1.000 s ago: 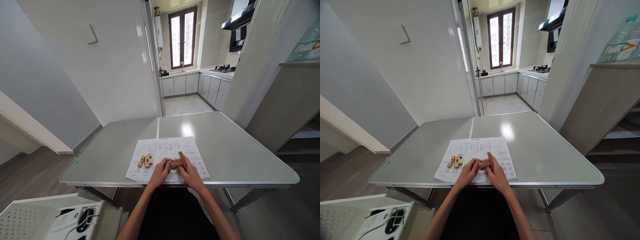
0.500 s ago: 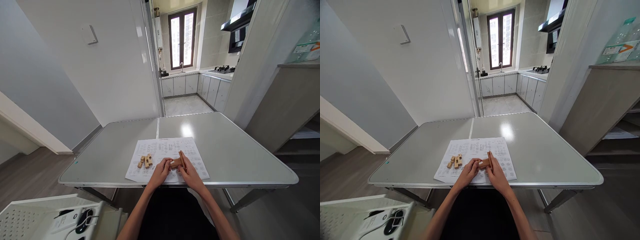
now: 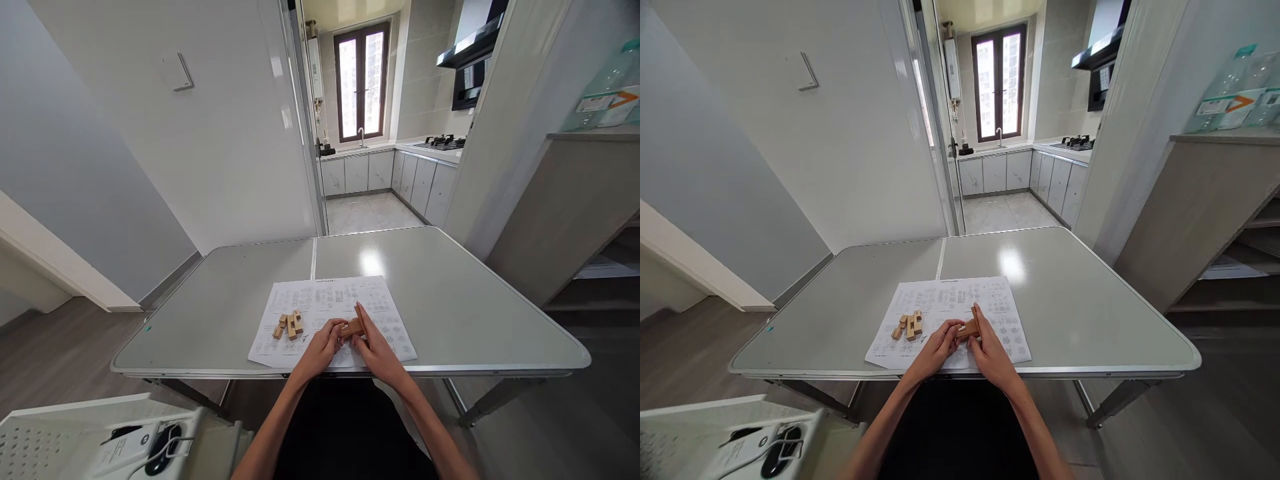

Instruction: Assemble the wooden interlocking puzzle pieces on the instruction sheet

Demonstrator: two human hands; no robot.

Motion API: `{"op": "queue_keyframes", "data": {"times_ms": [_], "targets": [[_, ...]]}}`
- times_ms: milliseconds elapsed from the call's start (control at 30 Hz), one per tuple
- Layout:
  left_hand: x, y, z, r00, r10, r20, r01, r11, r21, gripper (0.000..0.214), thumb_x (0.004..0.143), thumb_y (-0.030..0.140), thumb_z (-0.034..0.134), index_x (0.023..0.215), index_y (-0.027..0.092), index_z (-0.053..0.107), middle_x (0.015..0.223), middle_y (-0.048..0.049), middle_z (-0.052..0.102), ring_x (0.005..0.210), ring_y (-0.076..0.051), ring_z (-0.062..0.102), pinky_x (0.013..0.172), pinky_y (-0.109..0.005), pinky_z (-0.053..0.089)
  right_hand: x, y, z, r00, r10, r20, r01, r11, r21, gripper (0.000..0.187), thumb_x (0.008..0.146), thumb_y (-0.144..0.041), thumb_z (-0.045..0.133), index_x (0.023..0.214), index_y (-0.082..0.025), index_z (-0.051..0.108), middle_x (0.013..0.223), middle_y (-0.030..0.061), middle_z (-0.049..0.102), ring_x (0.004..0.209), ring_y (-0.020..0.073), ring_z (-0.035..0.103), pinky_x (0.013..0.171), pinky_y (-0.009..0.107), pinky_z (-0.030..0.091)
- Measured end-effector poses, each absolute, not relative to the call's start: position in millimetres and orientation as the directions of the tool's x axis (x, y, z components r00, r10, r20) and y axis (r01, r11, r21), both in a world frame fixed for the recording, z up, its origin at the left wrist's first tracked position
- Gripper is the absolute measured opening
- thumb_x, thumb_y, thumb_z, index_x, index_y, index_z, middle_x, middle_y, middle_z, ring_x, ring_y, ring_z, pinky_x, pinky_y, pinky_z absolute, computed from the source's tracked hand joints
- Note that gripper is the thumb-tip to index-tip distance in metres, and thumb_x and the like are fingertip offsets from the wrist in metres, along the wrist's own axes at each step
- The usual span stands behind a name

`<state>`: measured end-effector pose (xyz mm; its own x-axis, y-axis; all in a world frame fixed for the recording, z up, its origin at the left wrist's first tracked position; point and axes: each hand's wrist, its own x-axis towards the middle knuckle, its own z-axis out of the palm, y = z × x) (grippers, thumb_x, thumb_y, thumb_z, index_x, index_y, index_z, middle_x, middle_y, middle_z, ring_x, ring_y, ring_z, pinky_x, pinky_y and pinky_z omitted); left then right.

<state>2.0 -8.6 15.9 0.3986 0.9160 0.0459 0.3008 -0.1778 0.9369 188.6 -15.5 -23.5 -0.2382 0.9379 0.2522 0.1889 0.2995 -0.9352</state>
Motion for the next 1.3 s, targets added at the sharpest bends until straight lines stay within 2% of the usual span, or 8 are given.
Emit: {"op": "queue_keyframes", "data": {"times_ms": [300,433,567,733,833,967,1133,1300], "targets": [[1.7,-8.4,21.1,0.441,0.895,0.067,0.309,-0.222,0.925,0.042,0.107,0.055,0.035,0.12,0.02,0.055,0.081,0.0003,0.054,0.066,-0.016,0.046,0.068,-0.028,0.043,187.6,-16.3,-20.5,-0.262,0.92,0.291,0.219,0.351,-0.91,0.069,0.105,-0.028,0.036,0.164,-0.038,0.002,0.159,0.0072,0.037,0.148,0.0225,0.037,0.121,0.051,0.035],[3.8,-10.2,22.8,0.478,0.874,0.089,0.333,-0.275,0.902,0.04,0.108,0.052,0.032,0.116,0.02,0.054,0.081,-0.0002,0.055,0.07,-0.017,0.05,0.072,-0.03,0.045,186.6,-13.0,-21.5,-0.275,0.915,0.296,0.212,0.358,-0.91,0.066,0.103,-0.026,0.037,0.164,-0.034,0.013,0.138,0.0097,0.051,0.129,0.0218,0.055,0.113,0.047,0.046],[7.2,-11.6,24.0,0.496,0.864,0.089,0.353,-0.294,0.888,0.039,0.107,0.052,0.034,0.102,0.021,0.055,0.079,-0.0007,0.056,0.071,-0.018,0.053,0.075,-0.031,0.046,185.9,-11.8,-17.0,-0.348,0.889,0.298,0.184,0.376,-0.908,0.064,0.1,-0.02,0.038,0.161,-0.035,0.028,0.133,0.0082,0.059,0.107,0.0208,0.064,0.104,0.045,0.052],[10.3,-13.5,27.5,0.493,0.864,0.101,0.337,-0.298,0.893,0.038,0.109,0.048,0.031,0.105,0.02,0.056,0.078,-0.0005,0.056,0.073,-0.019,0.055,0.078,-0.032,0.047,185.6,-14.0,-10.5,-0.342,0.899,0.272,0.131,0.332,-0.934,0.065,0.097,-0.02,0.037,0.161,-0.031,0.03,0.12,0.0064,0.07,0.079,0.0176,0.066,0.084,0.037,0.059],[11.2,-14.9,30.0,0.491,0.864,0.11,0.328,-0.3,0.896,0.039,0.109,0.049,0.032,0.107,0.02,0.057,0.078,-0.0012,0.059,0.073,-0.019,0.056,0.08,-0.033,0.048,186.6,-14.3,-11.1,-0.304,0.915,0.264,0.134,0.315,-0.939,0.064,0.098,-0.021,0.035,0.161,-0.029,0.029,0.114,0.0061,0.072,0.081,0.0177,0.066,0.084,0.035,0.058],[11.3,-15.8,32.4,0.485,0.867,0.11,0.334,-0.301,0.893,0.041,0.108,0.051,0.034,0.101,0.02,0.059,0.079,-0.002,0.062,0.072,-0.019,0.057,0.079,-0.033,0.048,187.8,-14.4,-12.1,-0.249,0.932,0.263,0.134,0.302,-0.944,0.062,0.099,-0.023,0.036,0.16,-0.031,0.03,0.126,0.0076,0.068,0.09,0.0179,0.066,0.088,0.036,0.056],[11.2,-16.3,34.6,0.474,0.874,0.108,0.338,-0.294,0.894,0.04,0.108,0.051,0.034,0.097,0.02,0.057,0.076,-0.0008,0.062,0.071,-0.019,0.058,0.078,-0.032,0.047,185.1,-15.6,-12.0,-0.184,0.949,0.256,0.196,0.29,-0.937,0.062,0.096,-0.022,0.038,0.158,-0.031,0.037,0.111,0.0054,0.073,0.076,0.0182,0.066,0.079,0.036,0.059],[11.4,-16.7,34.0,0.47,0.876,0.106,0.341,-0.291,0.894,0.038,0.108,0.05,0.036,0.096,0.021,0.057,0.072,0.0011,0.062,0.067,-0.018,0.056,0.075,-0.03,0.045,184.0,-12.9,-15.3,-0.152,0.954,0.26,0.221,0.289,-0.931,0.062,0.095,-0.024,0.039,0.156,-0.033,0.041,0.125,0.0048,0.07,0.083,0.0198,0.068,0.077,0.036,0.061]]}}
